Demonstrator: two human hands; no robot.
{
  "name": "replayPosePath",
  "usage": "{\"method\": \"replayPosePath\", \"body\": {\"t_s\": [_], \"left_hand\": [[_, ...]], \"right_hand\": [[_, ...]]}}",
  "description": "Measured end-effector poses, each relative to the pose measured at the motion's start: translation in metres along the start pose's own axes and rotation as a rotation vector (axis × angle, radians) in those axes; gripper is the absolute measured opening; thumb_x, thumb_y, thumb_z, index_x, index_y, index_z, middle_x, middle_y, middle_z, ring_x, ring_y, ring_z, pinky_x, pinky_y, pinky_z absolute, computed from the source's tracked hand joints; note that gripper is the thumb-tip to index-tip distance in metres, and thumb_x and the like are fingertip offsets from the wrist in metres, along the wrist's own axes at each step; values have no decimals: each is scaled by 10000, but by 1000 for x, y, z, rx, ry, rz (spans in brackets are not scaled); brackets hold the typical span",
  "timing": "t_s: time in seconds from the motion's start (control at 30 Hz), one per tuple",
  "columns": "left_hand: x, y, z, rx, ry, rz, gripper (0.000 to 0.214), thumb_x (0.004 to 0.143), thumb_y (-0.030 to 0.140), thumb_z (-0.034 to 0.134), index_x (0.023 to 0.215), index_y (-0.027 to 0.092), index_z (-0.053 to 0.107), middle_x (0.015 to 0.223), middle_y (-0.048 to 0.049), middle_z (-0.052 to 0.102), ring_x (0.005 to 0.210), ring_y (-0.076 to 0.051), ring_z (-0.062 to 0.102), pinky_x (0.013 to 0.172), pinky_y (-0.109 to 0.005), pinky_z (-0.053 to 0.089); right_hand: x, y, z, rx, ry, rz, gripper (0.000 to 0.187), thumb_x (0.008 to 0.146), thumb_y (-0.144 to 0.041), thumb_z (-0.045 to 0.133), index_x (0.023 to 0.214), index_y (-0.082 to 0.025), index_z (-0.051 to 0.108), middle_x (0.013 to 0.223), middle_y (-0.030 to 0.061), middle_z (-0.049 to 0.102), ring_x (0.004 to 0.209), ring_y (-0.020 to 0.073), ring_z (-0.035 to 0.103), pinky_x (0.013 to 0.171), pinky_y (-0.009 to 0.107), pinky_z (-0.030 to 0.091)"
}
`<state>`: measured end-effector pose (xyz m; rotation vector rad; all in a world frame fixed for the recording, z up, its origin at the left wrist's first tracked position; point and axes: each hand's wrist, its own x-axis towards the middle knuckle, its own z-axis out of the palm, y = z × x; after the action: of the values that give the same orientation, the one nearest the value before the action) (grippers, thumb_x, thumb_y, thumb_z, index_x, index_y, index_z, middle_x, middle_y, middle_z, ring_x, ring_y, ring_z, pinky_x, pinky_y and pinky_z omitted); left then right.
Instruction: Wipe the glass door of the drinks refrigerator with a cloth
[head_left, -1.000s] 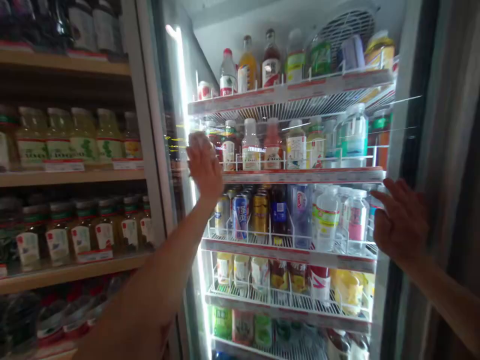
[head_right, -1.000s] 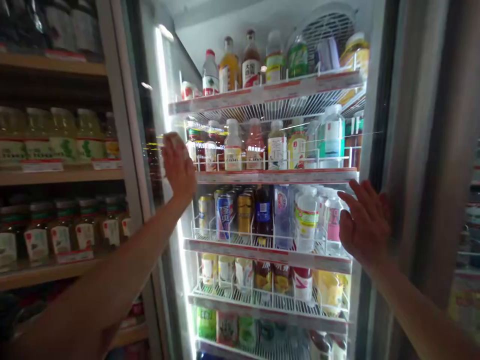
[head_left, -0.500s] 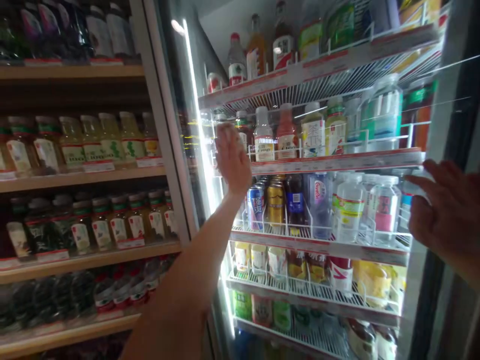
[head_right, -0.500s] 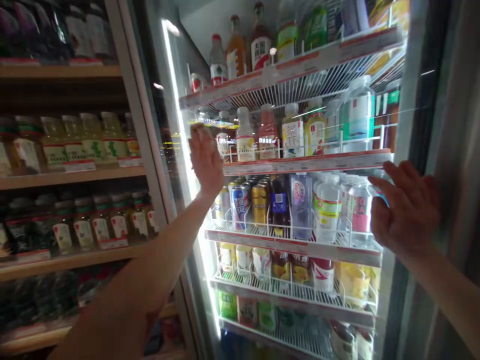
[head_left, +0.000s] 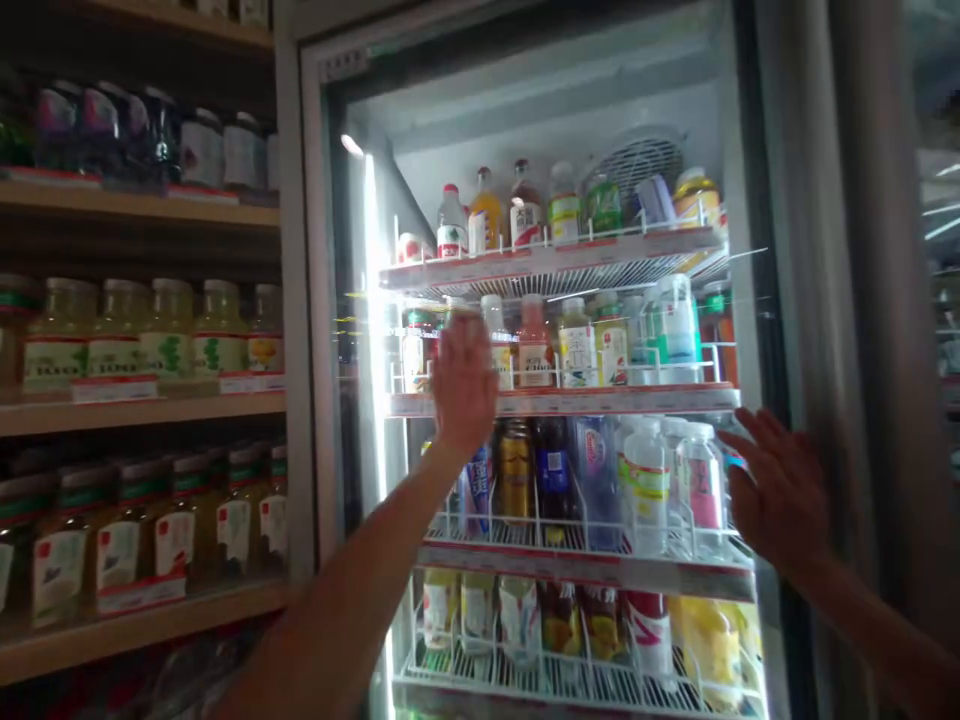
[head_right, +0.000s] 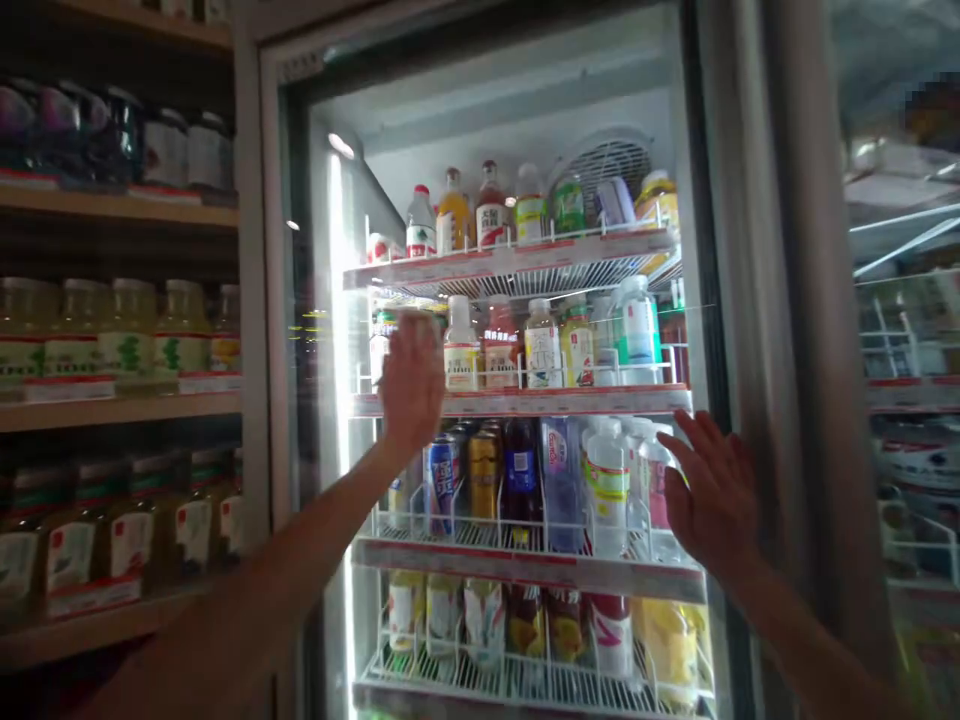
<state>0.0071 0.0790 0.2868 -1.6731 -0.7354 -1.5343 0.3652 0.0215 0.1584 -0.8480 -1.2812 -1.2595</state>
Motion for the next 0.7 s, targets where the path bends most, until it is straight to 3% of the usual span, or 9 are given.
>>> {"method": "replayPosePath", "body": {"t_s": [0.1, 0.2, 0.27, 0.33, 0.4, 0.47, 0.57, 0.63, 0.7], "left_hand": [[-9, 63, 21, -154, -144, 119, 573, 925, 281, 361, 1480, 246, 225, 1572, -49, 196, 1463, -252, 68, 1186, -510, 152], [-8, 84, 24, -313, -174, 109, 675, 912, 216, 367, 1506, 247, 49, 1571, -72, 194, 1459, -233, 112, 1181, -490, 203], [-8, 70, 16, -386, -149, 133, 726, 904, 203, 382, 1503, 248, -25, 1572, -88, 184, 1454, -219, 142, 1170, -466, 248], [-11, 40, 3, -378, -85, 147, 746, 900, 246, 433, 1503, 251, -7, 1575, -97, 169, 1452, -230, 151, 1159, -457, 271], [-16, 3, -11, -266, 20, 63, 759, 882, 348, 505, 1502, 235, 80, 1572, -117, 169, 1448, -267, 162, 1156, -478, 260], [-22, -32, -24, -74, 140, -138, 652, 914, 395, 437, 1486, 195, 195, 1557, -146, 207, 1438, -294, 190, 1160, -521, 208], [-28, -60, -34, 135, 153, -289, 586, 939, 445, 331, 1429, 124, 351, 1508, -191, 308, 1428, -344, 198, 1138, -590, 172], [-29, -62, -36, 194, 112, -278, 599, 940, 466, 304, 1404, 100, 395, 1489, -201, 340, 1422, -357, 211, 1126, -598, 188], [-29, -58, -35, 224, 109, -257, 605, 943, 469, 280, 1397, 89, 407, 1486, -200, 346, 1418, -354, 225, 1121, -587, 209]], "right_hand": [[17, -18, 0, -11, 34, 75, 335, 860, -286, 446, 1161, -263, 591, 1279, 94, 603, 1273, 250, 498, 1056, 472, 368], [57, -67, 12, 146, 87, 124, 412, 883, -260, 411, 1286, -258, 496, 1354, 97, 529, 1312, 245, 446, 1066, 513, 355], [89, -110, 29, 339, -51, 44, 471, 902, -231, 371, 1372, -247, 403, 1423, 99, 460, 1328, 200, 423, 1045, 434, 409], [117, -150, 50, 346, -157, 40, 475, 916, -247, 355, 1389, -229, 390, 1428, 111, 458, 1320, 209, 427, 1037, 441, 417], [140, -178, 70, 228, -219, 49, 446, 906, -302, 415, 1348, -259, 456, 1465, 87, 422, 1380, 276, 332, 1087, 549, 324], [158, -192, 84, 120, -229, 25, 426, 884, -370, 480, 1293, -262, 516, 1493, 76, 385, 1407, 319, 263, 1104, 612, 249], [181, -171, 88, 43, -234, -96, 390, 873, -393, 501, 1223, -233, 567, 1488, 76, 396, 1400, 305, 287, 1116, 606, 239], [197, -128, 75, -1, -245, -105, 338, 876, -315, 482, 1186, -234, 587, 1446, 49, 461, 1381, 270, 335, 1132, 580, 239], [213, -71, 55, -77, -193, 85, 350, 860, -236, 459, 1184, -225, 591, 1388, 49, 526, 1365, 240, 366, 1140, 527, 264]]}}
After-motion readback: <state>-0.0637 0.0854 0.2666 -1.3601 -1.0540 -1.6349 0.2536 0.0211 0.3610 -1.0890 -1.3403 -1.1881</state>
